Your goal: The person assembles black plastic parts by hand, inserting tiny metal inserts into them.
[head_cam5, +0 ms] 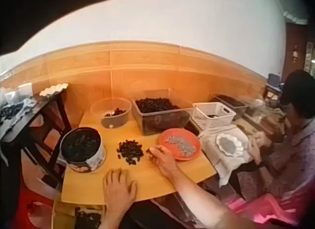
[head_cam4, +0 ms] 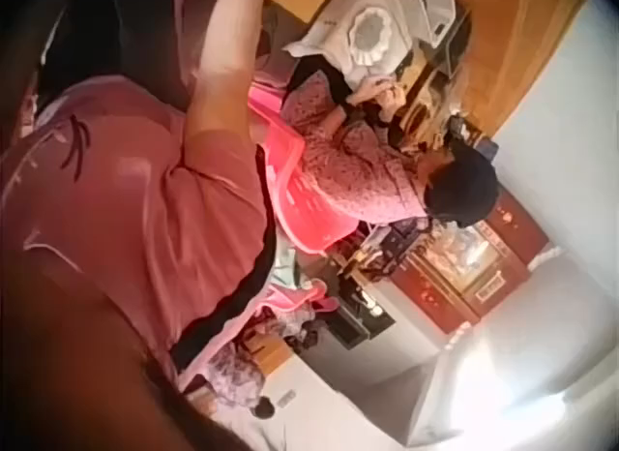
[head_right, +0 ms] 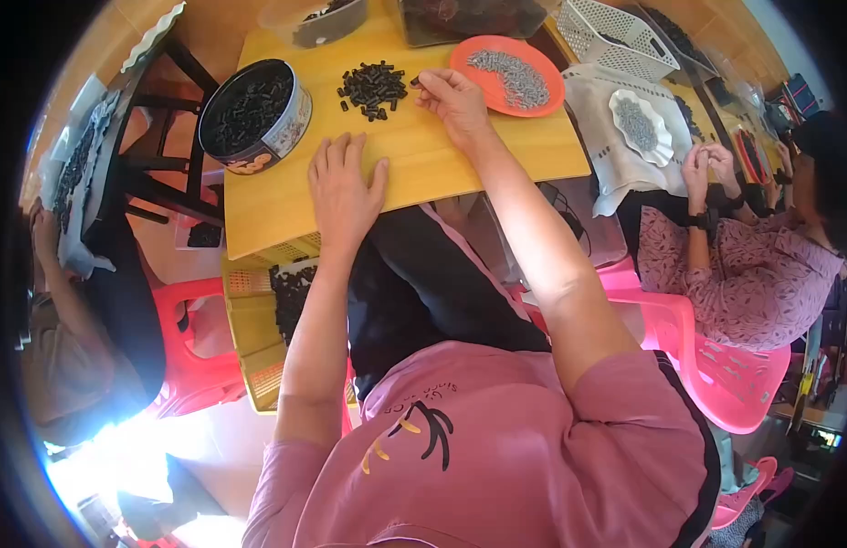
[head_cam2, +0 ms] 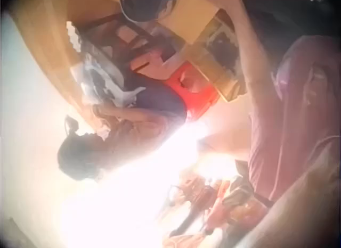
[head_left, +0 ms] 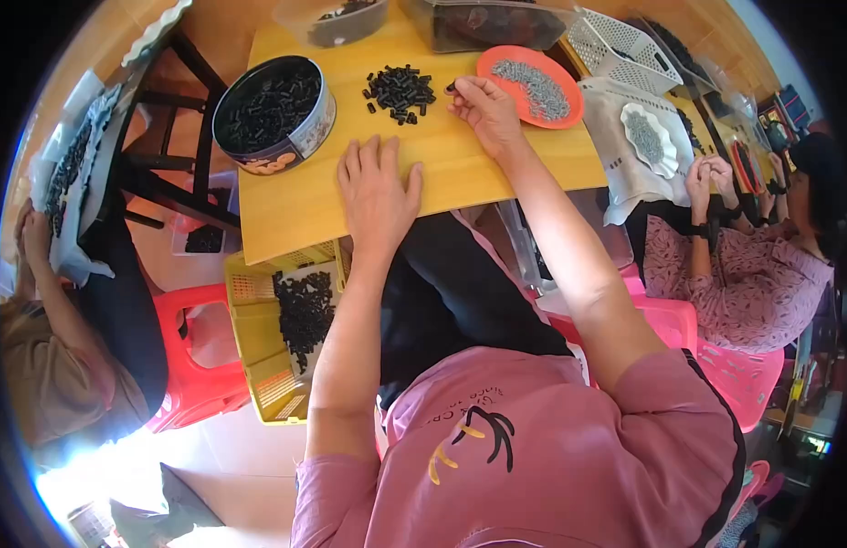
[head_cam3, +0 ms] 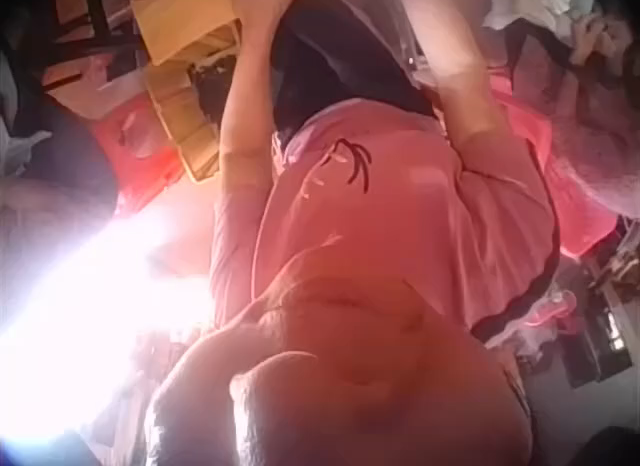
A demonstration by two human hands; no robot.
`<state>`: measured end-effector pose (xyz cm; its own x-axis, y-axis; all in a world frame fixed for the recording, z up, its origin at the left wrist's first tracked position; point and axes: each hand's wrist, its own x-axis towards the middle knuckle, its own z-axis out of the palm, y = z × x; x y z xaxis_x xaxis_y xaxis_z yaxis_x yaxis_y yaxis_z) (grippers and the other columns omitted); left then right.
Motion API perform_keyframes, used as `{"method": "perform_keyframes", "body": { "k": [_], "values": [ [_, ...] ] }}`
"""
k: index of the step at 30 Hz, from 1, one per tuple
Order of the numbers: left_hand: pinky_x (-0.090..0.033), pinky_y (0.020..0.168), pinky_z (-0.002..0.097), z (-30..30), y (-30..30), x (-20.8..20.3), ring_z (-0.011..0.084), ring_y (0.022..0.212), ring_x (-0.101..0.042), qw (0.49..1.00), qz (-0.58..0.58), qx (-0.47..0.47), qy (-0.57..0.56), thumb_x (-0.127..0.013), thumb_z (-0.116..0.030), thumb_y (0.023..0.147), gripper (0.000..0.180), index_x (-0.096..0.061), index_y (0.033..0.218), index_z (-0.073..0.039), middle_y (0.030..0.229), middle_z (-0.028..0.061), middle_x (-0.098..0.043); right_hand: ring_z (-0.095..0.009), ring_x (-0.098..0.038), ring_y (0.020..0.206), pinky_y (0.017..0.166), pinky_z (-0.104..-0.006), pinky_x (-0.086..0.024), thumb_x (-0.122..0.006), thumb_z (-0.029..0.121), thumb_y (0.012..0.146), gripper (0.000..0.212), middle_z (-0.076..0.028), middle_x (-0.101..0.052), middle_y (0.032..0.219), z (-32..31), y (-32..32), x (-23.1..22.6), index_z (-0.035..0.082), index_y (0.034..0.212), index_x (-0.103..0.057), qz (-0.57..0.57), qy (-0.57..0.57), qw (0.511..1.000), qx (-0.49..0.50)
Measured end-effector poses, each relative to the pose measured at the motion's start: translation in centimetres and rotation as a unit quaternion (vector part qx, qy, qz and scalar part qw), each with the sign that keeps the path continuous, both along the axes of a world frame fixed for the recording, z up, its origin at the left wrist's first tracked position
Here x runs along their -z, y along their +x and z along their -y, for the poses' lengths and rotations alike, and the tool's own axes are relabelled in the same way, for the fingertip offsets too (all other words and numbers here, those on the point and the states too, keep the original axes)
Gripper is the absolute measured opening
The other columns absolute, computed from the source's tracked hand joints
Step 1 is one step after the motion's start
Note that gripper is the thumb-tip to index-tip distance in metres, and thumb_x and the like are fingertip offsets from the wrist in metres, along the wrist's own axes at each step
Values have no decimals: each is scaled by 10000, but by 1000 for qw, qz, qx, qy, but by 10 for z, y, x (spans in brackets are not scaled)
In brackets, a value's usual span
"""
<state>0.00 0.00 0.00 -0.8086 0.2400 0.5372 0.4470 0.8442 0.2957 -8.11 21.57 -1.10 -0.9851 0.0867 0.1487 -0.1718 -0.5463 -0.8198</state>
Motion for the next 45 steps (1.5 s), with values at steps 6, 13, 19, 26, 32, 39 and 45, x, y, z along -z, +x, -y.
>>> {"method": "perform_keyframes", "body": {
  "k": [6, 13, 19, 26, 32, 39, 45],
  "values": [
    [-316, 1088, 482, -1, 3, 1, 385, 1278, -431, 1000, -12, -3, 3, -645, -293, 882, 456, -574, 1254, -39, 1294, 166, -549, -113, -617, 794, 795, -309, -543, -671, 120, 926, 125, -64, -680, 924, -1, 4, 0, 30, 1008, -643, 0, 3, 1000, -6],
    [-327, 1080, 479, -1, 2, 0, 382, 1273, -436, 1000, -20, 3, 1, -652, -283, 879, 449, -575, 1244, -33, 1288, 165, -553, -109, -613, 797, 799, -305, -539, -675, 120, 922, 133, -32, -660, 907, 3, 4, -1, 34, 1020, -648, 1, 24, 1000, 5],
    [-336, 1074, 477, 0, 1, 0, 383, 1269, -444, 1000, -22, 7, -1, -655, -276, 881, 440, -578, 1239, -32, 1281, 165, -559, -98, -607, 813, 807, -283, -530, -670, 124, 927, 226, -5, -653, 931, 7, 6, -3, 15, 1125, -659, 0, 74, 997, 0],
    [-325, 1074, 492, -1, 0, 0, 405, 1259, -429, 999, -19, 24, 11, -649, -253, 870, 430, -580, 1218, -11, 1268, 190, -546, -89, -611, 816, 784, -248, -516, -692, 154, 918, 225, 3, -665, 957, 8, 5, 0, 31, 1106, -678, 8, 120, 993, 9],
    [-339, 1066, 482, 1, 1, 0, 392, 1253, -444, 999, -20, 33, 18, -657, -230, 868, 409, -586, 1208, -14, 1263, 172, -553, -94, -620, 793, 764, -241, -512, -713, 153, 902, 226, -3, -677, 931, 13, 10, -3, 31, 1089, -684, -6, 139, 990, 21],
    [-390, 1030, 441, 3, -2, -5, 349, 1169, -535, 992, -6, 80, 92, -656, -143, 870, 318, -622, 1161, -21, 1150, 151, -624, -114, -646, 826, 784, -253, -523, -713, 126, 897, 227, -55, -700, 978, 13, 11, -3, 9, 1087, -677, -47, 144, 988, 41],
    [-489, 904, 344, -16, -19, -19, 253, 1004, -651, 925, 89, 88, 360, -610, -47, 917, 198, -652, 1102, 13, 1028, 136, -676, -136, -653, 836, 805, -291, -537, -669, 79, 918, 216, -104, -702, 1010, 16, 14, -10, -4, 1117, -655, -48, 89, 995, -15]
  ]
}}
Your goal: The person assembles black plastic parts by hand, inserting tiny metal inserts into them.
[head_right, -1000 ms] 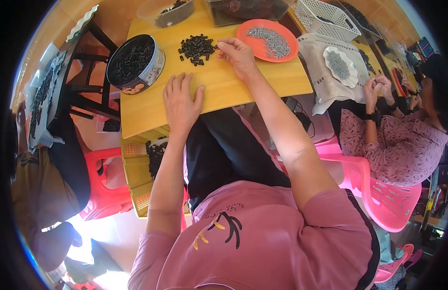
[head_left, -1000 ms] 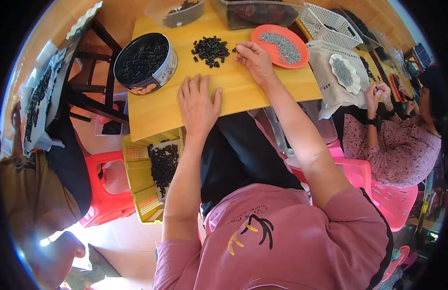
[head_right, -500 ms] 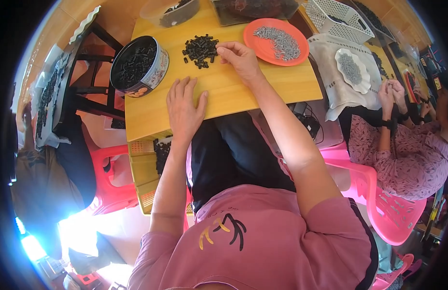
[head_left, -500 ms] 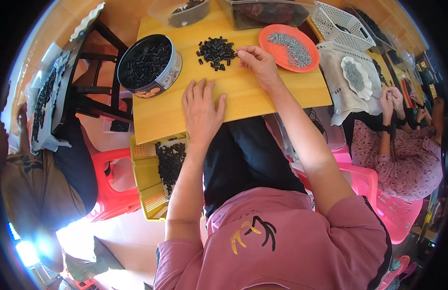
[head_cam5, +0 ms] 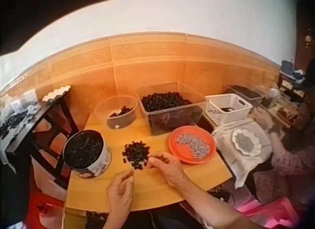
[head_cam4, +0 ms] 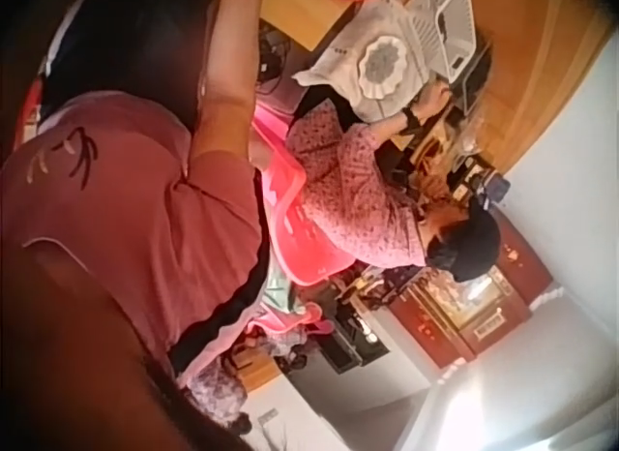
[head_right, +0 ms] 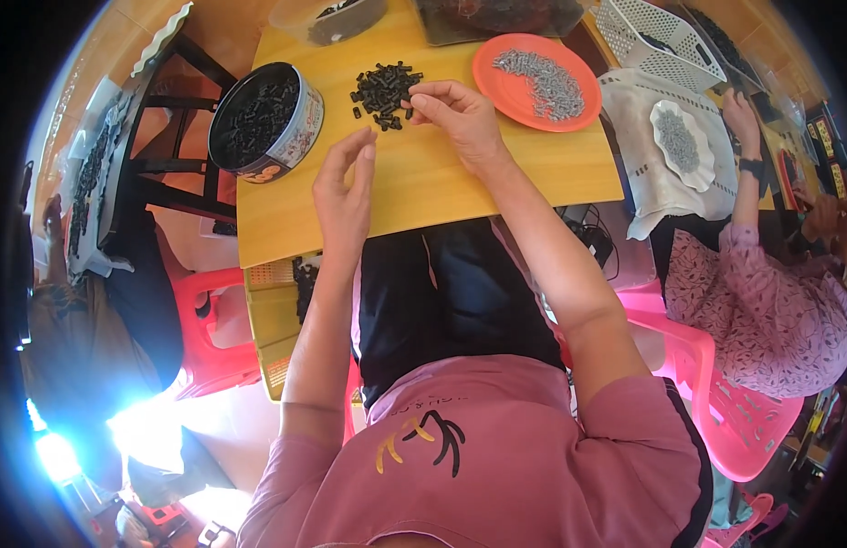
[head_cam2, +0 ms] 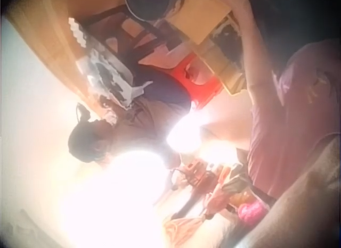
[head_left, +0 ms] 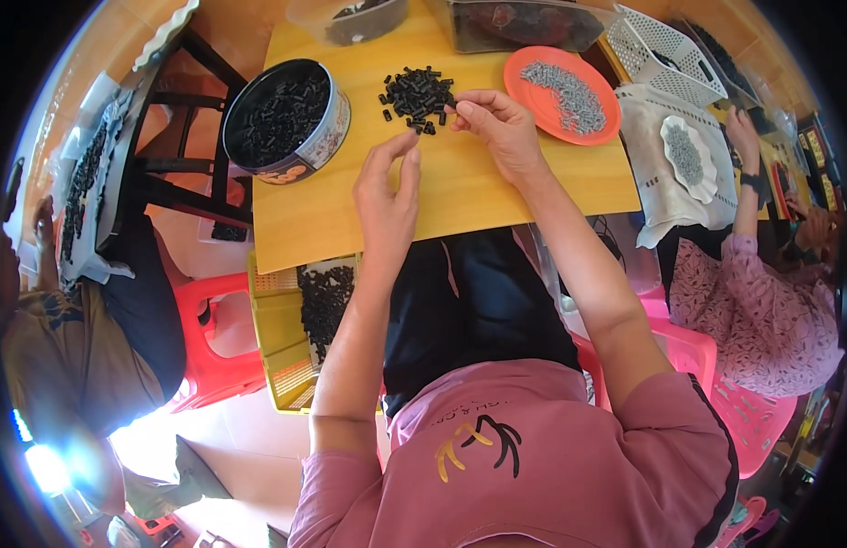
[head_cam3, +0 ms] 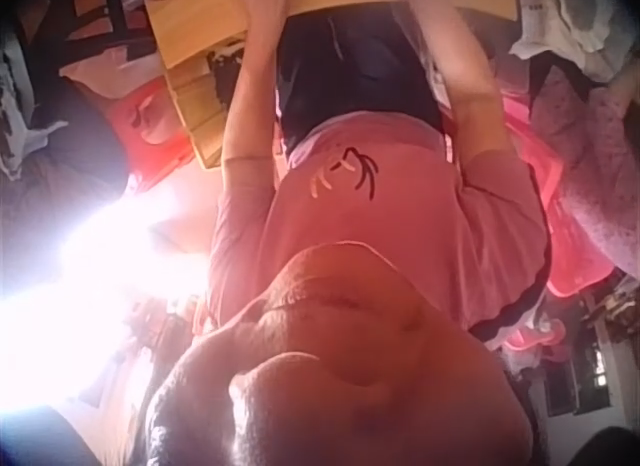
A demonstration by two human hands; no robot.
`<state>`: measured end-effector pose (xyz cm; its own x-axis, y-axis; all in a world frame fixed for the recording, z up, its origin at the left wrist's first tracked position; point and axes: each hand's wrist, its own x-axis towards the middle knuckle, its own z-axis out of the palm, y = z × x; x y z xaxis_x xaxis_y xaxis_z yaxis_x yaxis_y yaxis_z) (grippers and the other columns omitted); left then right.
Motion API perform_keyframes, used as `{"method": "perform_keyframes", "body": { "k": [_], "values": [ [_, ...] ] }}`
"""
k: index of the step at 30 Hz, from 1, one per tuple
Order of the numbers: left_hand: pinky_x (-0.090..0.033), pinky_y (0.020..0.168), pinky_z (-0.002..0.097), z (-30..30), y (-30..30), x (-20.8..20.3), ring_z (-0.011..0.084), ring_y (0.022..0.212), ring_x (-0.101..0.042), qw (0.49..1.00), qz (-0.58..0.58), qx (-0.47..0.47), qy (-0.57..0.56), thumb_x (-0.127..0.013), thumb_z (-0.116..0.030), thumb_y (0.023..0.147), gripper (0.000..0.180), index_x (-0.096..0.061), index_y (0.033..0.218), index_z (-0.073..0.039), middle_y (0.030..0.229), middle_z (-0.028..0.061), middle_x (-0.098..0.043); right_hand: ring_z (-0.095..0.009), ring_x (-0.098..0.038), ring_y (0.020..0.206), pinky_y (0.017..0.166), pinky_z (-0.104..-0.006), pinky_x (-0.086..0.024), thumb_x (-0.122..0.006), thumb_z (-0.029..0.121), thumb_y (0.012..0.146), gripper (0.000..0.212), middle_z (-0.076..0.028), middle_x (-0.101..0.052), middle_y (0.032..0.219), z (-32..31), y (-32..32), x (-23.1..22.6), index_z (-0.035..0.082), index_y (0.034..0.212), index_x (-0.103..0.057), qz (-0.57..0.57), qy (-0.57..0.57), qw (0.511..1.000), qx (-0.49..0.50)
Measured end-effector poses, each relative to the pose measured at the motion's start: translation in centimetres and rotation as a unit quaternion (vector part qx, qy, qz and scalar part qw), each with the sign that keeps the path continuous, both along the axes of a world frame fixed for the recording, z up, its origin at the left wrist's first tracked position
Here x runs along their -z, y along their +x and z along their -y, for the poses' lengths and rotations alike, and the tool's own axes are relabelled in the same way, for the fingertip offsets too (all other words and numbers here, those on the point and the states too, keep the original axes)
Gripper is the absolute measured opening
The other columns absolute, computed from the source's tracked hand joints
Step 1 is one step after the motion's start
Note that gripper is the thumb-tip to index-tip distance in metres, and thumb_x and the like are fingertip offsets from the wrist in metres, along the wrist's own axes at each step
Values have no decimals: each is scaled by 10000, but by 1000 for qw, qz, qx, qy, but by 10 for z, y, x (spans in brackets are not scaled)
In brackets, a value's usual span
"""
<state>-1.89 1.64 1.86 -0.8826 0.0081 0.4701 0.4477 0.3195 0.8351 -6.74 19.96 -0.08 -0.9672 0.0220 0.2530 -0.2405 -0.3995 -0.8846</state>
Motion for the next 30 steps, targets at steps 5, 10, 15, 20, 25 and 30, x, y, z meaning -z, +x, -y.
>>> {"method": "perform_keyframes", "body": {
  "k": [5, 10, 15, 20, 25, 30],
  "values": [
    [-512, 867, 302, -28, -15, -5, 173, 969, -642, 987, -9, 40, 156, -648, -20, 899, 222, -645, 1118, 20, 1012, 114, -665, -143, -657, 858, 805, -302, -551, -657, 60, 922, 195, -73, -696, 984, 8, 5, -2, 1, 1108, -663, 15, -120, 986, -111],
    [-514, 851, 286, -36, -14, 0, 166, 933, -622, 986, -32, 38, 160, -657, -18, 897, 197, -643, 1090, 16, 1033, 103, -619, -139, -654, 875, 813, -312, -554, -636, 53, 934, 169, -72, -693, 997, 15, 19, -5, 2, 1092, -666, 18, -134, 984, -118],
    [-498, 869, 262, -22, -9, 10, 141, 947, -614, 979, 15, 65, 192, -643, -33, 923, 163, -620, 1080, 1, 1054, 80, -620, -69, -620, 789, 715, -205, -497, -670, 97, 917, 173, -8, -687, 899, 16, 32, -11, 9, 1067, -672, 1, 80, 996, -45],
    [-492, 884, 256, -4, 7, 7, 139, 957, -640, 965, 113, 80, 222, -610, -46, 957, 157, -586, 1101, 11, 1002, 79, -670, -31, -562, 714, 651, -196, -463, -664, 127, 928, 147, 20, -676, 871, -39, 28, -52, 29, 1035, -686, -77, 54, 982, 165],
    [-494, 896, 273, 16, 8, 21, 157, 947, -649, 947, 133, 71, 282, -617, -48, 953, 163, -590, 1102, 12, 997, 100, -678, -58, -547, 711, 641, -222, -436, -654, 99, 926, 112, 14, -649, 835, -67, 50, -53, 30, 1003, -696, -38, 345, 937, 48],
    [-492, 902, 280, 16, 6, 23, 166, 950, -651, 936, 132, 81, 316, -615, -36, 949, 162, -590, 1102, 12, 998, 108, -682, -189, -630, 793, 656, -290, -482, -700, 100, 863, 122, -67, -648, 881, -52, 74, -22, 19, 954, -696, -131, 512, 848, -36]
  ]
}}
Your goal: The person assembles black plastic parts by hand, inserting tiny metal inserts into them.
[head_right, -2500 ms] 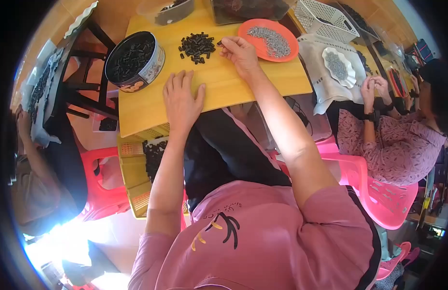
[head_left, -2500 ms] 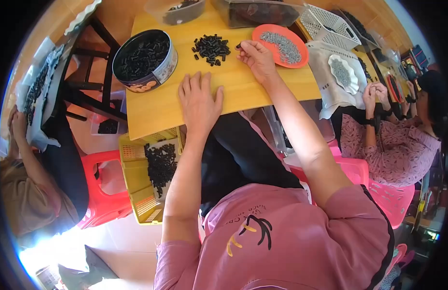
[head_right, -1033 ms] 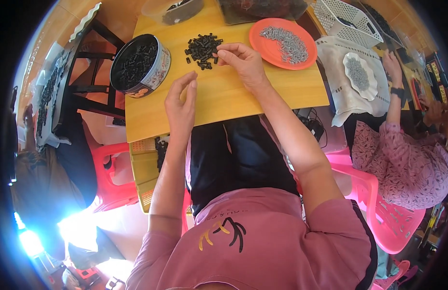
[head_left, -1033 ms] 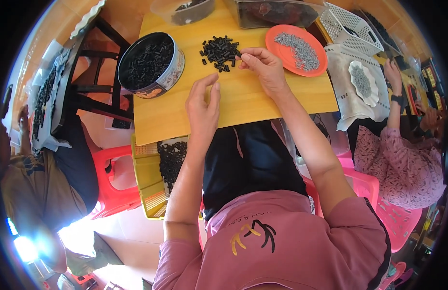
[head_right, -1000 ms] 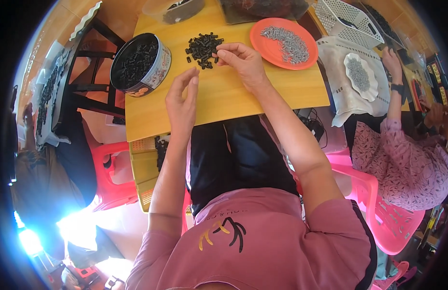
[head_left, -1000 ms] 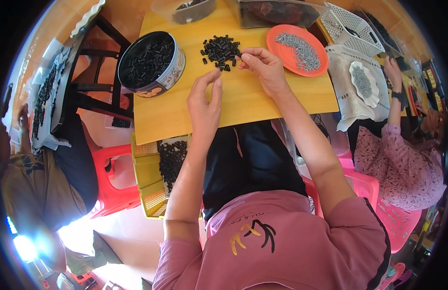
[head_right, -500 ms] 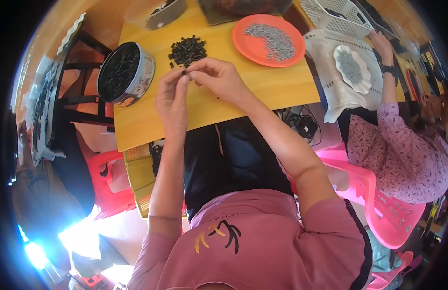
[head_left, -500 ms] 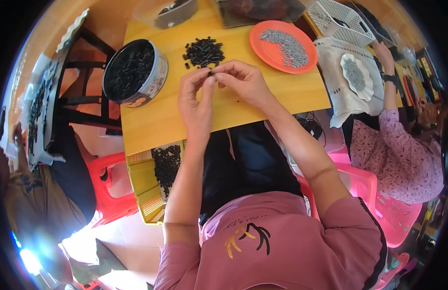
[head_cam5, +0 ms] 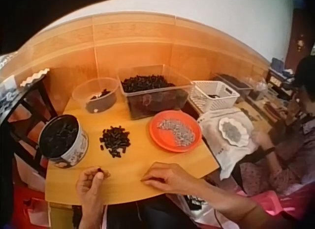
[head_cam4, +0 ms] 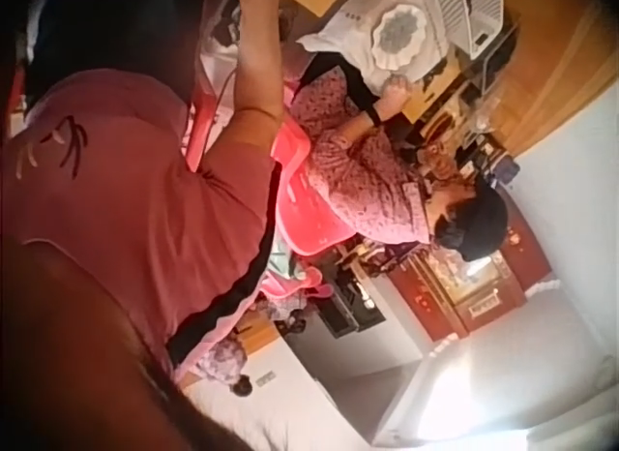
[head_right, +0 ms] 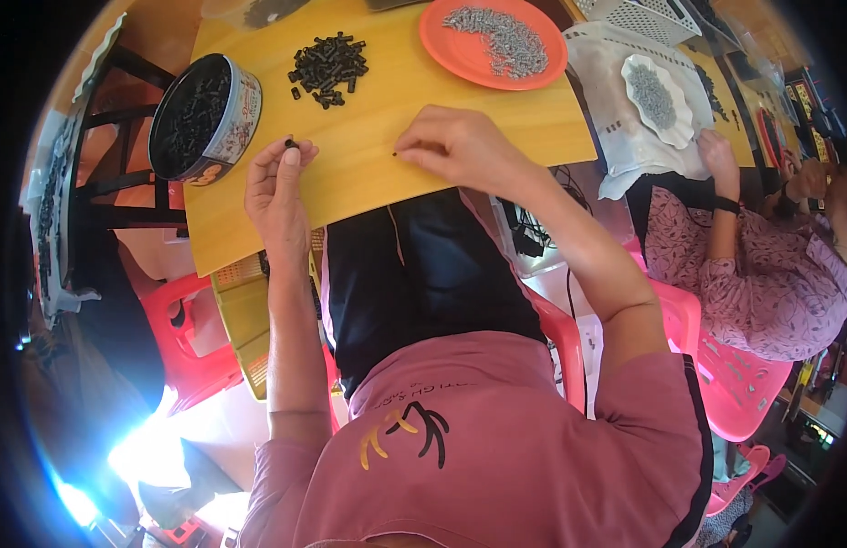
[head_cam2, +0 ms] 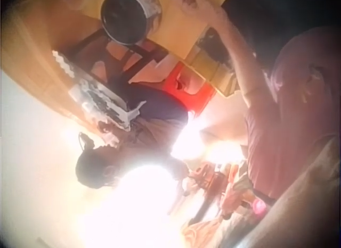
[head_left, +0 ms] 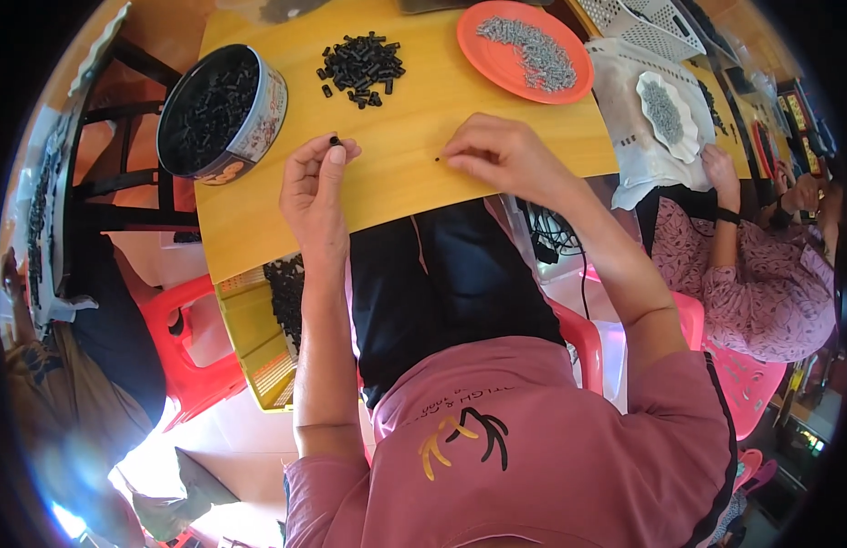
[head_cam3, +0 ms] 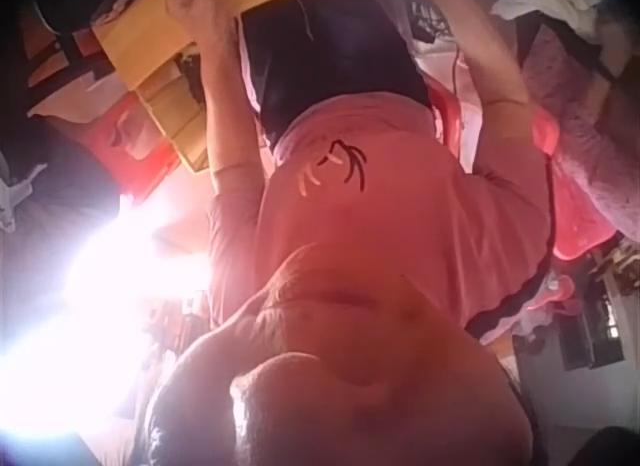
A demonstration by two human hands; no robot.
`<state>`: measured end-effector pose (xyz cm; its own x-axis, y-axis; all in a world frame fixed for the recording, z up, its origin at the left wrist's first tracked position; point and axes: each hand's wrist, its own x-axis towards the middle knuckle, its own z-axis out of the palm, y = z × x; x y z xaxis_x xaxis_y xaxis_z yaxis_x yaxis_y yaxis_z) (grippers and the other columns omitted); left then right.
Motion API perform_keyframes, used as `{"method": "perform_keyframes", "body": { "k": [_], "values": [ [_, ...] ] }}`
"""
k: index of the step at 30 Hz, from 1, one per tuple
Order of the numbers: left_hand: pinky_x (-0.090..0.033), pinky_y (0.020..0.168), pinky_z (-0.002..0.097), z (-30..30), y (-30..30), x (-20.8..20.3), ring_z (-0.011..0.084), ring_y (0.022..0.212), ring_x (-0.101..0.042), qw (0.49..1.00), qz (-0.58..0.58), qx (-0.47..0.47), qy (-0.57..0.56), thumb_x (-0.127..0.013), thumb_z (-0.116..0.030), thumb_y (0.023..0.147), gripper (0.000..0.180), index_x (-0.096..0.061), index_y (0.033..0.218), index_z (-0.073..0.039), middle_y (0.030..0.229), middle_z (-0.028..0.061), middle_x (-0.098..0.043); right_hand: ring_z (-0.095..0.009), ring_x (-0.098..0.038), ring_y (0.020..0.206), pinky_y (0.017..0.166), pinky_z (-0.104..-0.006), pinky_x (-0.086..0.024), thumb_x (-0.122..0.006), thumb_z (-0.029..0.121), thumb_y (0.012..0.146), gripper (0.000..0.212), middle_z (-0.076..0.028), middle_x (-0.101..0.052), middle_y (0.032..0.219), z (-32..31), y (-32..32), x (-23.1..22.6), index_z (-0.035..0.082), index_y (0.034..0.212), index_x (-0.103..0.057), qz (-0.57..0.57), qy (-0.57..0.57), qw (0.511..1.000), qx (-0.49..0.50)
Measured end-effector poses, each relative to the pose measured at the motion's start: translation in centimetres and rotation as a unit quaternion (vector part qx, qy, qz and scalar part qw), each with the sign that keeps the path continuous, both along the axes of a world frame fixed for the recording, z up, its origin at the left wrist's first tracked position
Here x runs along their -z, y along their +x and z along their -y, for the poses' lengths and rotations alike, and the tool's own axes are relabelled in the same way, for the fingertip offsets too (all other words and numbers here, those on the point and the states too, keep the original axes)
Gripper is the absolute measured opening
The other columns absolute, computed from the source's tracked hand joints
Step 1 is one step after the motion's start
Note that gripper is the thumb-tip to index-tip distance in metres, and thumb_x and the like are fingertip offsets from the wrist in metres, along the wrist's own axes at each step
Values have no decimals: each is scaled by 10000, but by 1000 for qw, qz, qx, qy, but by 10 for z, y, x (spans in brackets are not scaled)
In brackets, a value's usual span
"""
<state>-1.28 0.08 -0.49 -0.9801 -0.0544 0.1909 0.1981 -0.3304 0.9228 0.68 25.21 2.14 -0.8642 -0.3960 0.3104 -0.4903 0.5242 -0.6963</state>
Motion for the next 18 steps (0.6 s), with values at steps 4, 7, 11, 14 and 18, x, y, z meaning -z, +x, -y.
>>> {"method": "perform_keyframes", "body": {
  "k": [4, 7, 11, 14, 18],
  "values": [
    [-495, 909, 288, 1, 5, 1, 168, 957, -651, 999, -8, 12, -52, -600, -36, 957, 164, -591, 1112, 15, 1006, 109, -682, -233, -634, 739, 639, -334, -515, -719, 126, 835, 114, -61, -641, 881, 16, 5, 5, 52, 919, -701, -92, 56, 993, 41],
    [-490, 916, 287, 0, 9, -2, 165, 961, -650, 996, 1, 17, -87, -598, -47, 961, 170, -591, 1120, 14, 1017, 107, -683, -236, -636, 742, 634, -340, -514, -721, 133, 826, 99, -50, -629, 863, 23, -1, 11, 65, 894, -697, -131, 90, 986, 49],
    [-484, 907, 269, -1, 11, -3, 144, 964, -641, 994, 8, 16, -111, -591, -24, 960, 166, -586, 1120, 20, 1011, 99, -677, -231, -637, 743, 632, -334, -515, -712, 129, 833, 85, -43, -627, 876, 28, -6, 10, 71, 892, -693, -146, 109, 981, 74],
    [-484, 915, 273, -3, 10, -3, 144, 971, -640, 994, 5, 21, -107, -591, -28, 963, 163, -589, 1120, 16, 1010, 93, -676, -220, -638, 721, 626, -322, -516, -701, 115, 843, 75, -45, -642, 893, 8, -19, 0, 65, 898, -690, -165, 71, 979, 93],
    [-483, 921, 275, 0, 10, -5, 145, 977, -639, 994, 3, 29, -106, -594, -31, 964, 165, -591, 1123, 13, 1011, 89, -674, -187, -607, 655, 601, -306, -490, -694, 131, 849, 116, -66, -658, 866, -51, -52, -35, 52, 934, -689, -166, 128, 954, 213]
  ]
}}
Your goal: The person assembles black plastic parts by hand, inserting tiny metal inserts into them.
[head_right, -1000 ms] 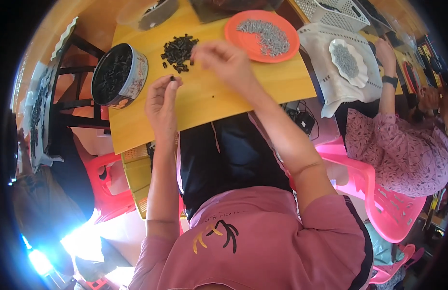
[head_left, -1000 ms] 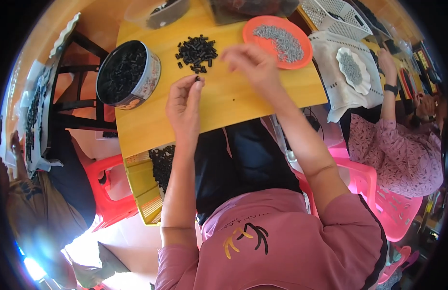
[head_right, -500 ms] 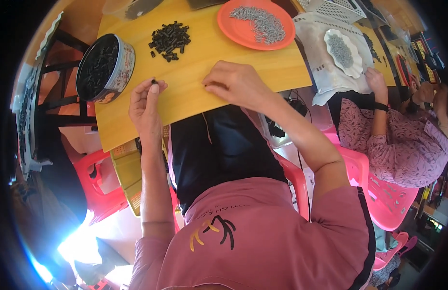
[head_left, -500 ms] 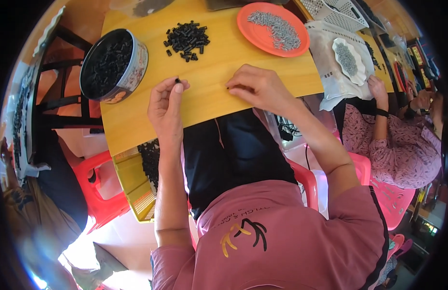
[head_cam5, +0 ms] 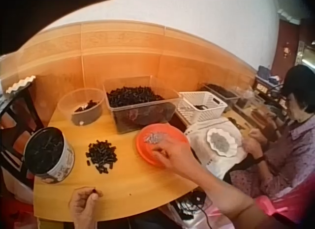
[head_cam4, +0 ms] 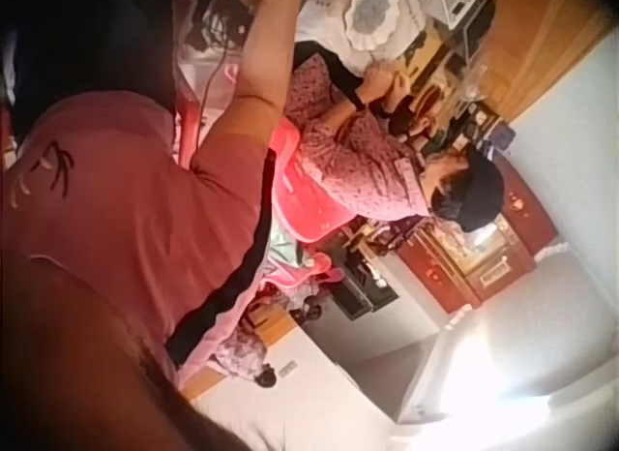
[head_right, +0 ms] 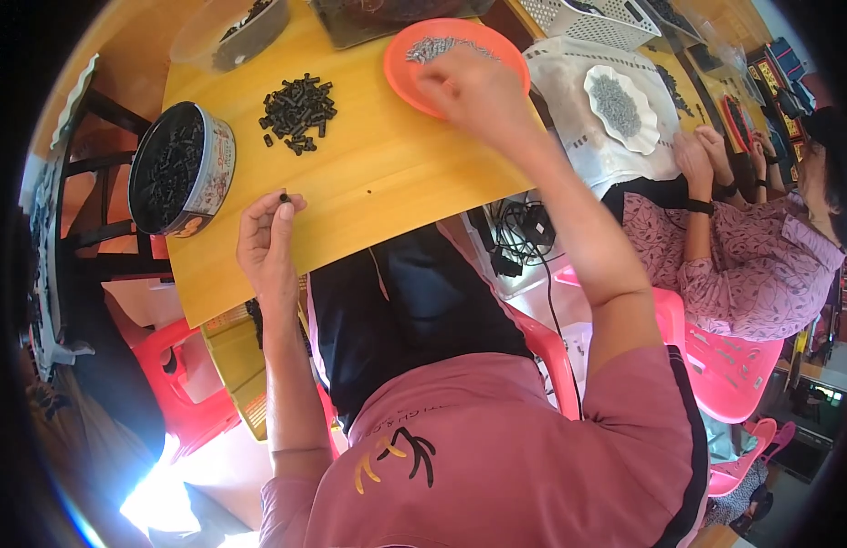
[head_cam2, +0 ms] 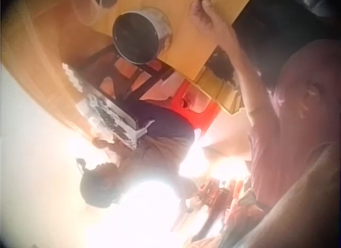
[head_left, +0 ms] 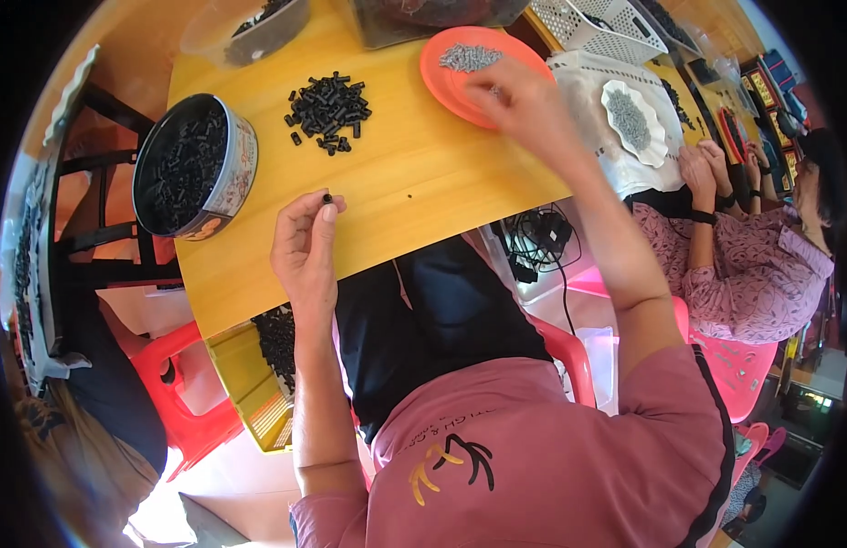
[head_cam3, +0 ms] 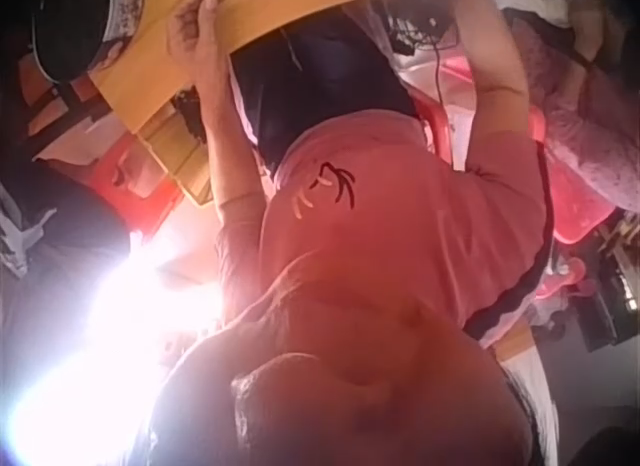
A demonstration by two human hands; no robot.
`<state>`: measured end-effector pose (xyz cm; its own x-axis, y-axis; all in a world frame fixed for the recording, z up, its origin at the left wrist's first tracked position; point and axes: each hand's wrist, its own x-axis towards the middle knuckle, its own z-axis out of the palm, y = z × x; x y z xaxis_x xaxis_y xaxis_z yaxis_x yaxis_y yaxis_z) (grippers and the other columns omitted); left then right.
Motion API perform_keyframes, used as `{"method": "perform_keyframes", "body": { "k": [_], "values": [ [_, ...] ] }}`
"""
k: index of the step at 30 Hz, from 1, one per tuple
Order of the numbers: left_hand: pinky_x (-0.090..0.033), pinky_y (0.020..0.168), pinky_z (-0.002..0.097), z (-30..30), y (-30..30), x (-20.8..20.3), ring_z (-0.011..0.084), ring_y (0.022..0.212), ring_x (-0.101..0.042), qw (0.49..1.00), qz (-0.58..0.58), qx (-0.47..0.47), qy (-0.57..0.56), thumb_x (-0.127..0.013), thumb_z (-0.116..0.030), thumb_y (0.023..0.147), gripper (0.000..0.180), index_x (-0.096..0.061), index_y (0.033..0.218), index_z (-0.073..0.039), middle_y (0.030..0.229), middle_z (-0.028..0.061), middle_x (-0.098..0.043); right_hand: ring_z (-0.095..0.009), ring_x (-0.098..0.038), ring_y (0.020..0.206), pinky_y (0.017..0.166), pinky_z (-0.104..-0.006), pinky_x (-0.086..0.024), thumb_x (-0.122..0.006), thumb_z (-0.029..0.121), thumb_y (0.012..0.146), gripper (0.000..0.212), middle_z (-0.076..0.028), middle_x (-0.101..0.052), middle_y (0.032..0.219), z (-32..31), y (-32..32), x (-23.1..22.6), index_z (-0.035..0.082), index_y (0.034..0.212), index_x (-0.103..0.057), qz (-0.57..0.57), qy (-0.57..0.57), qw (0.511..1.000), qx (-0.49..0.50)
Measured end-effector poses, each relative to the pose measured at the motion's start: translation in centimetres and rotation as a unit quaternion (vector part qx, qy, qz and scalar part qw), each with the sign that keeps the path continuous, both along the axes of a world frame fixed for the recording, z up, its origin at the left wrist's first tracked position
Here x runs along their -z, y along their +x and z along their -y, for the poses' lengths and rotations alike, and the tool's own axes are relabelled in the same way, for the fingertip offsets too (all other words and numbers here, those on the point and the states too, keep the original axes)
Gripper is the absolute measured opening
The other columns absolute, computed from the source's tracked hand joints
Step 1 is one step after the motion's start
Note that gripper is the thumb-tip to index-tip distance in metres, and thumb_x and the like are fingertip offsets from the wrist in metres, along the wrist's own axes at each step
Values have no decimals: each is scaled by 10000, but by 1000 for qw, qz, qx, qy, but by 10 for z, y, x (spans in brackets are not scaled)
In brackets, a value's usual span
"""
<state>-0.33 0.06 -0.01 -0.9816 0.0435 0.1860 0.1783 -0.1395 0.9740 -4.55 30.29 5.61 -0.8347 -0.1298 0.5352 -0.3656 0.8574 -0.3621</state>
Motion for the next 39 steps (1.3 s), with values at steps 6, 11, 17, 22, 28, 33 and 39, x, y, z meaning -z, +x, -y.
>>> {"method": "perform_keyframes", "body": {
  "k": [6, 11, 17, 22, 28, 33, 39],
  "values": [
    [-484, 920, 275, -2, -1, 0, 146, 981, -638, 1000, -5, 11, -1, -594, -31, 964, 171, -589, 1129, 13, 1021, 86, -670, -224, -633, 753, 682, -351, -502, -688, 155, 851, 152, -88, -666, 883, -53, -23, -11, 50, 960, -696, 148, 92, 984, 25],
    [-483, 921, 271, -1, 0, 0, 145, 982, -637, 1000, -2, 17, -3, -593, -26, 963, 176, -589, 1135, 13, 1021, 84, -667, -288, -649, 829, 723, -393, -511, -689, 170, 843, 168, -106, -676, 926, -47, -28, -6, 53, 964, -697, 211, 150, 966, 9],
    [-484, 920, 268, -1, 0, 0, 143, 983, -638, 1000, -1, 16, -6, -595, -27, 963, 179, -589, 1137, 14, 1022, 84, -668, -309, -671, 847, 736, -430, -521, -642, 207, 854, 153, -99, -705, 848, -43, -37, 3, 90, 923, -712, 168, 238, 956, 31],
    [-484, 920, 265, 0, 1, 1, 143, 992, -637, 1000, 4, 16, -5, -594, -32, 965, 177, -591, 1136, 14, 1028, 81, -665, -266, -684, 797, 717, -411, -519, -641, 207, 854, 153, -97, -703, 800, -41, -46, 5, 94, 931, -712, 277, 156, 945, 80],
    [-485, 919, 262, -1, 0, 1, 141, 999, -636, 1000, 7, 22, -4, -602, -40, 963, 181, -593, 1136, 13, 1037, 73, -655, -267, -679, 823, 725, -393, -513, -662, 182, 844, 159, -97, -707, 858, -40, -50, 5, 66, 943, -705, 285, 162, 941, 89],
    [-486, 918, 261, 0, 0, 0, 139, 1004, -635, 1000, 11, 26, -1, -602, -41, 963, 180, -593, 1135, 14, 1038, 73, -656, -278, -668, 870, 750, -390, -507, -639, 183, 865, 174, -115, -700, 921, -29, -53, 3, 52, 969, -687, 257, 196, 944, 70],
    [-486, 917, 261, 0, 0, 0, 141, 1002, -637, 1000, 6, 30, -1, -599, -46, 966, 182, -593, 1137, 15, 1041, 76, -659, -274, -654, 862, 779, -373, -505, -628, 176, 881, 187, -116, -691, 928, -46, -60, -2, 44, 1005, -672, 155, 87, 983, 35]
  ]
}}
